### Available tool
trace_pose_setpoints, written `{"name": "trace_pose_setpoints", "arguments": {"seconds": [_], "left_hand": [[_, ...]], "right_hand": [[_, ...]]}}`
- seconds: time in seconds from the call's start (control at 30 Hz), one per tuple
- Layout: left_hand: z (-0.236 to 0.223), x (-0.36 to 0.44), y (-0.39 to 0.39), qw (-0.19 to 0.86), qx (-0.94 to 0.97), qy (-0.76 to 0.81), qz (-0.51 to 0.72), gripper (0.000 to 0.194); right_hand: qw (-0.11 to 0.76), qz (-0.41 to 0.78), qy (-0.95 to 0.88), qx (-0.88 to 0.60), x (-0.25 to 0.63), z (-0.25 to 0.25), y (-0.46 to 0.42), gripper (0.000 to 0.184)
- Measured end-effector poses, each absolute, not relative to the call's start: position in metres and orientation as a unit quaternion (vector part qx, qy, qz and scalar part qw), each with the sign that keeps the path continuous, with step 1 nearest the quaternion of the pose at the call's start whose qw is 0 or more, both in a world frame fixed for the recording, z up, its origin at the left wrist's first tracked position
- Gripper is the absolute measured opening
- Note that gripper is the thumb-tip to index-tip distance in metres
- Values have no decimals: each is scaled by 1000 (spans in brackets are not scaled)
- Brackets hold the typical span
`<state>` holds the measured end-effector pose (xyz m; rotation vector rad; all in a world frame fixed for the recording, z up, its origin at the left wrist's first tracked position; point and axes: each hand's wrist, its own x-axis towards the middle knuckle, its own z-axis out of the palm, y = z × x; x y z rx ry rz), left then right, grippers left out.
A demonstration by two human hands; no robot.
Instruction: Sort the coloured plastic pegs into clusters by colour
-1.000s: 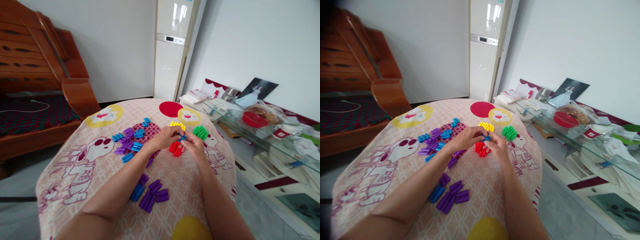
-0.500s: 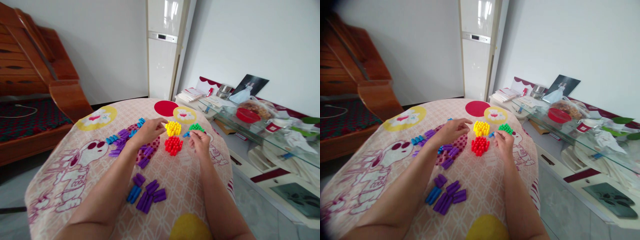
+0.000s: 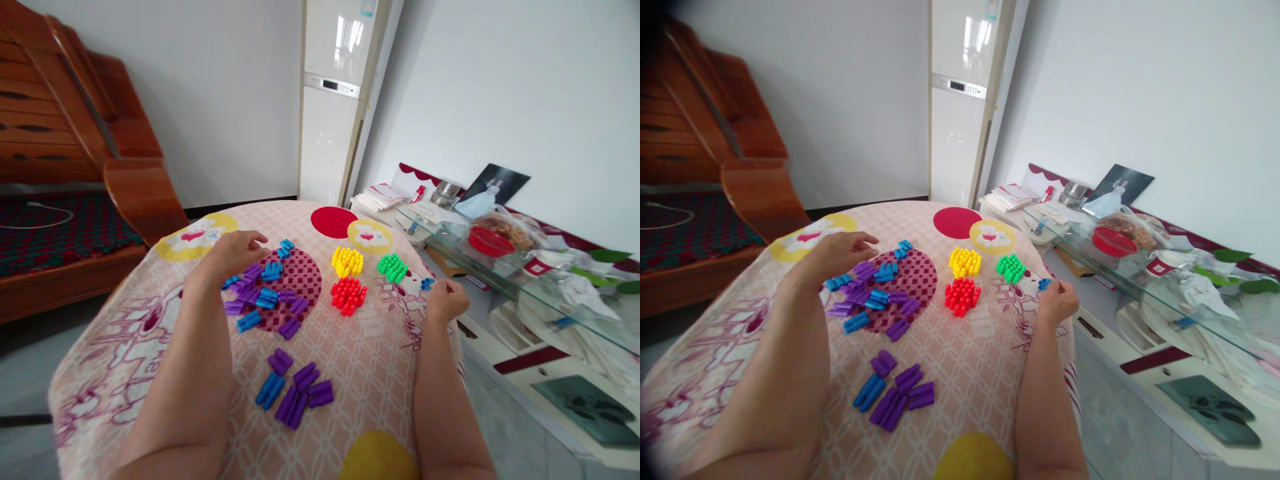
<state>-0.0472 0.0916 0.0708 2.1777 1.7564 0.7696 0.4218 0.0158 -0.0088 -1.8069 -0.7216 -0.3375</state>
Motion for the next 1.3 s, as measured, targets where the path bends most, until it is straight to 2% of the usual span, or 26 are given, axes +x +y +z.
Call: {"name": "trace_pose_setpoints", "arguments": {"seconds": [0.13,0.27,0.37,0.43,0.53,0.67,0.8,0.9,1.13,1.3], "left_hand": [[74,-51,91,137,744,616,221,49],[77,-53,88,156,736,629,193,57],[78,-53,87,154,734,633,193,57],[78,-51,87,152,737,628,201,56],[78,-49,86,149,741,619,214,53],[77,-52,86,141,734,620,239,45],[69,-53,87,145,723,628,247,40],[59,-47,90,155,726,629,230,38],[41,-35,95,159,759,607,172,40],[34,-41,98,97,714,653,233,38]], "right_hand": [[528,-175,-307,-772,435,-17,23,39],[419,-105,-414,-801,435,-33,39,47],[342,-70,-467,-812,429,-40,45,45],[323,-70,-475,-816,427,-42,45,40],[336,-79,-470,-812,425,-40,42,34],[356,-135,-473,-795,423,-39,38,40],[336,-161,-510,-775,416,-42,34,40],[318,-134,-537,-770,409,-46,32,45],[349,-50,-531,-771,414,-44,25,48],[352,69,-593,-721,432,-27,22,49]]}}
